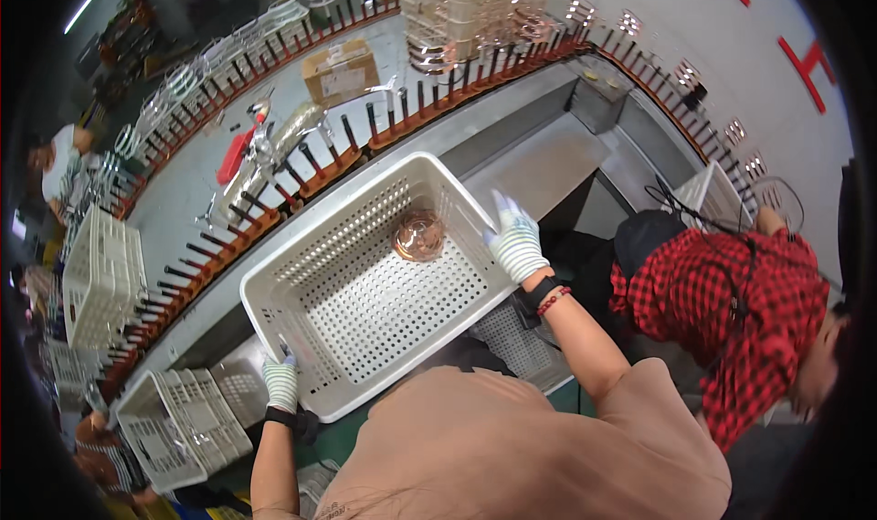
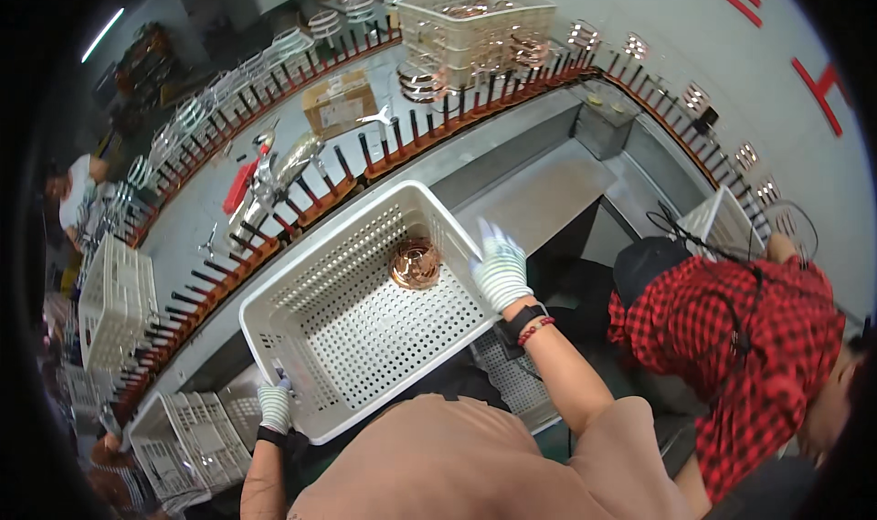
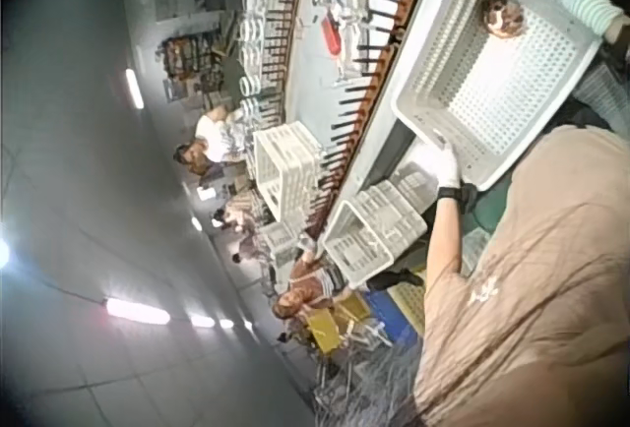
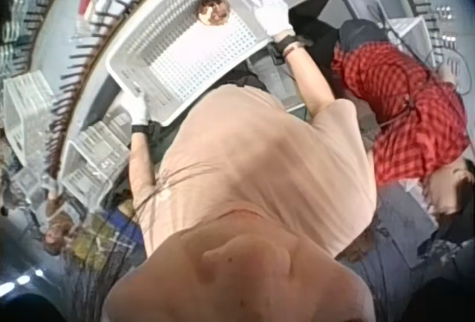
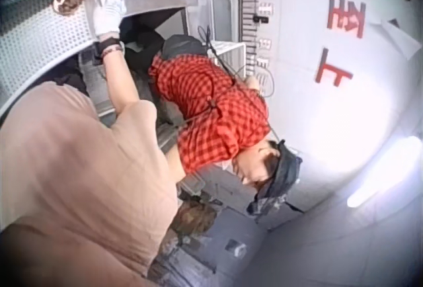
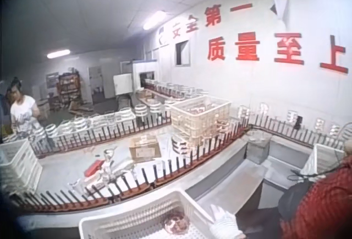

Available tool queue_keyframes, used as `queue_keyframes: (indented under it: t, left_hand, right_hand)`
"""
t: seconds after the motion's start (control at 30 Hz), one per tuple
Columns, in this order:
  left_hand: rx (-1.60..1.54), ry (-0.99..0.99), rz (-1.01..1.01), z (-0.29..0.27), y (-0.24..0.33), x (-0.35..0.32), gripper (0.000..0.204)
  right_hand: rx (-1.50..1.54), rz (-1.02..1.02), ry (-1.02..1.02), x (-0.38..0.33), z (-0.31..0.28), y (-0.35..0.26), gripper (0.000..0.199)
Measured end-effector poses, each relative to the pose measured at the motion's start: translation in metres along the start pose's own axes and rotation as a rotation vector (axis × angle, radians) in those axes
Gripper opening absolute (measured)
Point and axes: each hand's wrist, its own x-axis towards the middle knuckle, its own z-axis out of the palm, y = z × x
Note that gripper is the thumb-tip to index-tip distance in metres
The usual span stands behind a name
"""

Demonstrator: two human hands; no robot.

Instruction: The recorder is picking up copper-colored metal components from a conveyor belt and placing them into a white plastic basket.

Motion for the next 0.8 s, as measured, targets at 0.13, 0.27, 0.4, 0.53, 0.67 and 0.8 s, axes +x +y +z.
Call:
queue_keyframes:
  t: [0.13, 0.27, 0.4, 0.53, 0.67, 0.8]
  left_hand:
    - [0.054, -0.238, 0.010, -0.029, 0.011, 0.018, 0.034]
    - [0.324, -0.369, 0.167, -0.049, 0.016, 0.024, 0.054]
    - [0.543, 0.091, 0.706, -0.027, 0.143, -0.009, 0.059]
    - [0.372, -0.157, 0.966, 0.052, 0.256, -0.034, 0.048]
    - [0.204, -0.461, 1.086, 0.142, 0.369, -0.036, 0.048]
    - [-0.338, -0.731, 0.382, 0.223, 0.464, 0.018, 0.089]
  right_hand:
    - [0.132, 0.361, -0.313, -0.059, 0.024, 0.020, 0.054]
    - [0.137, 0.318, -0.136, -0.085, 0.035, 0.026, 0.044]
    - [0.168, 0.408, -0.107, -0.091, 0.028, 0.022, 0.043]
    - [0.175, 0.376, -0.080, -0.097, 0.027, 0.019, 0.043]
    - [0.204, 0.379, -0.060, -0.110, 0.030, 0.028, 0.044]
    - [0.280, 0.379, -0.049, -0.099, 0.018, 0.023, 0.041]
